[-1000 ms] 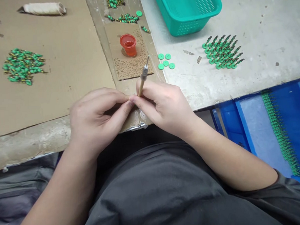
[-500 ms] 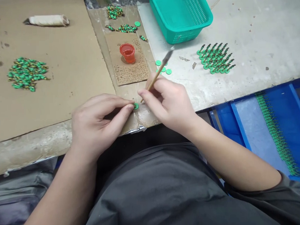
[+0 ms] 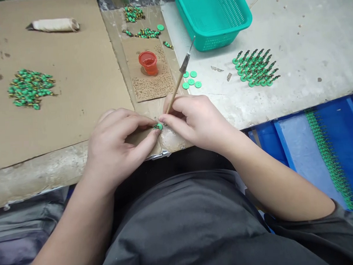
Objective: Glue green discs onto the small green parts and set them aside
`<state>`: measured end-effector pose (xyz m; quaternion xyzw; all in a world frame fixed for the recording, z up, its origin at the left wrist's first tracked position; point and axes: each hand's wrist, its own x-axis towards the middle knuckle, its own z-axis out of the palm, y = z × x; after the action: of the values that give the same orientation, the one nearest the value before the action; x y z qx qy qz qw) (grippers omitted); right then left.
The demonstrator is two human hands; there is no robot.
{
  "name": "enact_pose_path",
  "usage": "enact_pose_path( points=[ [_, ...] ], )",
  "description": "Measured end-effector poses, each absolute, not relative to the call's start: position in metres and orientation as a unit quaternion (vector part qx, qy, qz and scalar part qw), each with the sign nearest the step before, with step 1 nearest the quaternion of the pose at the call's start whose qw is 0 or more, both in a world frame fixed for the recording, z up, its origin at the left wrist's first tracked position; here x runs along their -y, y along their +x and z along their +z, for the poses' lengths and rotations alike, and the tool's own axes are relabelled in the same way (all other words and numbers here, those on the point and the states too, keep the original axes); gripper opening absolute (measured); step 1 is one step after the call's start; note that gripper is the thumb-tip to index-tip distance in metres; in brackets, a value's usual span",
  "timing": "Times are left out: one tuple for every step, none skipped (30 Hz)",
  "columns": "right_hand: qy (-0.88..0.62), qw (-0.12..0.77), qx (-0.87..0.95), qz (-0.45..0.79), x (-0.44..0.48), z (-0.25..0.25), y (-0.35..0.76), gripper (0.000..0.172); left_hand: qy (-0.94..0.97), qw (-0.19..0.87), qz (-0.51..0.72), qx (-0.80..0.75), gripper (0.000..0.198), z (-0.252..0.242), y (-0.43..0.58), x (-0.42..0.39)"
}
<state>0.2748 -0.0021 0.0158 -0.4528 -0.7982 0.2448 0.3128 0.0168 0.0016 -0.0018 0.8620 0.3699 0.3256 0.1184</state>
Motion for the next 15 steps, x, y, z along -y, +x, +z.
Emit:
enact_pose_path(
  points=[
    [-0.451,0.31,0.798,0.252,0.001,0.016,0.274,0.041,0.86,0.125,0.329,-0.37,0.003,-0.002,0.017,-0.001],
    [-0.45,0.305,0.798,0.26,0.0,0.016,0.273,0.04,0.856,0.132,0.333,-0.373,0.003,-0.001,0.017,-0.001],
    [-0.449,0.298,0.798,0.269,0.0,0.016,0.272,0.04,0.852,0.138,0.337,-0.377,0.002,-0.001,0.018,0.0],
    [-0.447,0.292,0.799,0.277,-0.001,0.016,0.271,0.039,0.848,0.141,0.34,-0.381,0.002,-0.001,0.018,0.0],
    [-0.443,0.289,0.8,0.284,-0.002,0.016,0.271,0.039,0.845,0.144,0.342,-0.385,0.001,-0.002,0.018,0.001],
    [-0.435,0.292,0.802,0.288,-0.003,0.015,0.27,0.038,0.843,0.144,0.344,-0.387,0.001,-0.002,0.018,0.001],
    [-0.426,0.295,0.804,0.291,-0.004,0.014,0.27,0.037,0.843,0.144,0.344,-0.388,0.002,-0.002,0.018,0.002],
    [-0.42,0.298,0.805,0.293,-0.005,0.012,0.27,0.036,0.843,0.144,0.343,-0.389,0.002,-0.002,0.017,0.002],
    [-0.416,0.301,0.806,0.294,-0.007,0.011,0.269,0.036,0.843,0.145,0.34,-0.39,0.002,-0.002,0.017,0.002],
    [-0.414,0.304,0.806,0.295,-0.007,0.009,0.269,0.035,0.843,0.147,0.34,-0.391,0.002,-0.003,0.017,0.002],
    [-0.414,0.305,0.806,0.294,-0.008,0.007,0.268,0.035,0.842,0.148,0.34,-0.392,0.002,-0.003,0.016,0.002],
    [-0.413,0.307,0.806,0.293,-0.008,0.005,0.268,0.035,0.842,0.149,0.341,-0.392,0.002,-0.002,0.016,0.002],
    [-0.41,0.309,0.808,0.29,-0.008,0.005,0.267,0.034,0.842,0.149,0.341,-0.391,0.002,-0.002,0.016,0.002],
    [-0.406,0.311,0.81,0.287,-0.007,0.004,0.267,0.033,0.842,0.148,0.342,-0.39,0.003,-0.002,0.017,0.001],
    [-0.404,0.316,0.81,0.283,-0.006,0.005,0.266,0.033,0.842,0.147,0.343,-0.39,0.003,-0.002,0.017,0.001]
  ],
)
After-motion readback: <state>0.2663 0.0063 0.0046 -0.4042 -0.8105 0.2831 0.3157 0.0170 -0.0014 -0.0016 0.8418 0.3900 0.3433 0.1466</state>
